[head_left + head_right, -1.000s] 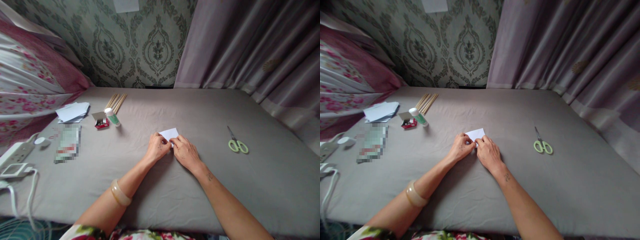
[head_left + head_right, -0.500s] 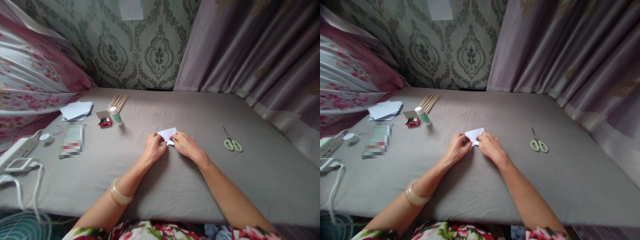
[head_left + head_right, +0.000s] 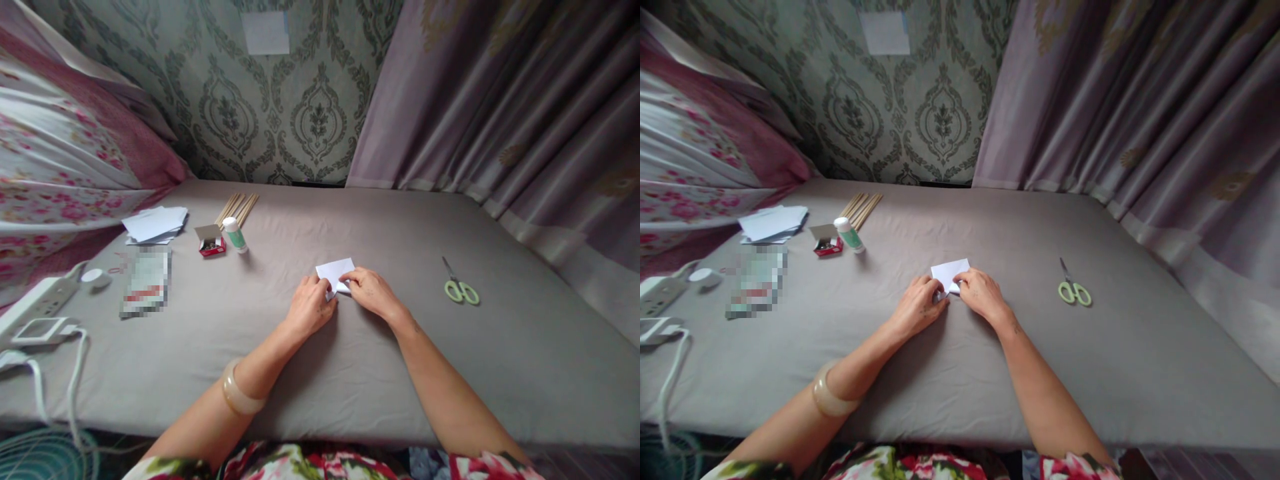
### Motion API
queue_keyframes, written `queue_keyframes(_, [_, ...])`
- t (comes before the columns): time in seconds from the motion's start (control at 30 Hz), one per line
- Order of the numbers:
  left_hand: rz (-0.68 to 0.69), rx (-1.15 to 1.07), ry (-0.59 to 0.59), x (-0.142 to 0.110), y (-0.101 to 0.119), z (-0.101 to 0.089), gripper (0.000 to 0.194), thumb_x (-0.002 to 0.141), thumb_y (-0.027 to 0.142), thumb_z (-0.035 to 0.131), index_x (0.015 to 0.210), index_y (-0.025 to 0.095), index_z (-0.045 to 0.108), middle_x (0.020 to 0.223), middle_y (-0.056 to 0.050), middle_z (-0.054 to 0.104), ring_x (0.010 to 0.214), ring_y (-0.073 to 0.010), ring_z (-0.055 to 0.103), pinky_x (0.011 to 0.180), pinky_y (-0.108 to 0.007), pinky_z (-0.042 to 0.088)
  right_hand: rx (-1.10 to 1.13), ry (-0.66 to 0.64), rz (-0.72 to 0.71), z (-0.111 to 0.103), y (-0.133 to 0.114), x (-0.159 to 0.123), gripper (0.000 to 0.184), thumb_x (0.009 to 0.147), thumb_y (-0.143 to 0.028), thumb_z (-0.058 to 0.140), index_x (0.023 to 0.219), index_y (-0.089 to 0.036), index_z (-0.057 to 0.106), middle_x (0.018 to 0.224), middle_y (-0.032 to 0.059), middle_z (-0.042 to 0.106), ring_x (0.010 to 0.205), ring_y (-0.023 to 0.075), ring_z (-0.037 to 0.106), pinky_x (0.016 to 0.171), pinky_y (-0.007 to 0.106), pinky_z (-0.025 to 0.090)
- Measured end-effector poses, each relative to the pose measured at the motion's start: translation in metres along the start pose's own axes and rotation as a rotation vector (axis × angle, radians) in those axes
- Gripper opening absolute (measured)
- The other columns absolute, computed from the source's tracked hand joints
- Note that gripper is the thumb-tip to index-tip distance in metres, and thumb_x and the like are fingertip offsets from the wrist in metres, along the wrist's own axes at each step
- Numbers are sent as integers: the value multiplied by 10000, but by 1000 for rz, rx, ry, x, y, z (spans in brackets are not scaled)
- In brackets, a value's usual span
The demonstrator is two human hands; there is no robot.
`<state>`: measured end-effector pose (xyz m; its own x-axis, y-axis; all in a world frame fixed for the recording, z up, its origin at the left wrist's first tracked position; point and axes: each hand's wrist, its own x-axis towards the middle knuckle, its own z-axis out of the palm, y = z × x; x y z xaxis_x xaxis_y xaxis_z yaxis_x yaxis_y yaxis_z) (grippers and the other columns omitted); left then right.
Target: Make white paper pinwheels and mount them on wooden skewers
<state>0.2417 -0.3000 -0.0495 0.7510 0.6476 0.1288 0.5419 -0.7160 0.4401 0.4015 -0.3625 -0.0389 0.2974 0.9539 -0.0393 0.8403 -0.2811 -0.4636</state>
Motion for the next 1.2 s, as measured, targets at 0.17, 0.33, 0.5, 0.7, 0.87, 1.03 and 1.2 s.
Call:
queue_keyframes(0.17, [24,47,20,1,-2,1,127,818,216,549,921,171,608,929,-79,604,920,-228,531,809,-329,438,162,110,-11,4,6,3,380,795,-105,421,1001,-180,732,1028,54,714,879,152,634,829,235,443])
queue_keyframes(0.33, [37,100,17,3,-5,-4,153,817,174,520,925,162,627,951,-93,613,935,-239,524,831,-337,439,228,206,105,-3,11,-1,365,792,-157,429,995,-157,732,794,44,716,677,144,611,671,232,444])
queue_keyframes(0.5, [60,74,29,5,-10,-6,179,817,150,505,937,175,636,963,-86,610,944,-227,530,843,-334,446,234,194,93,-9,14,-5,334,789,-163,458,1004,-154,713,759,33,689,613,124,564,626,229,417])
queue_keyframes(0.7, [60,38,30,7,-13,-5,164,812,152,524,926,165,642,952,-93,615,933,-228,536,843,-346,453,125,6,-118,-4,-7,-17,217,767,-306,638,954,-197,655,894,27,673,754,146,586,674,244,402])
queue_keyframes(0.87, [120,-40,45,9,-17,-3,173,807,113,505,904,168,638,957,-82,624,931,-211,535,846,-337,460,10,4,-81,6,-21,-21,154,870,-319,551,899,-203,647,931,43,684,820,165,610,669,253,382])
queue_keyframes(1.03, [179,-131,42,12,-17,0,213,810,75,458,907,157,629,959,-85,638,925,-188,557,846,-317,463,11,1,-4,7,-24,-19,209,898,-288,480,870,-200,667,888,51,708,803,167,631,679,248,386])
queue_keyframes(1.2, [56,-176,61,17,-12,-2,192,744,95,547,895,160,645,874,-61,643,865,-177,583,819,-303,467,27,5,121,7,-27,-15,214,866,-258,488,847,-185,688,846,72,723,784,173,643,659,238,392])
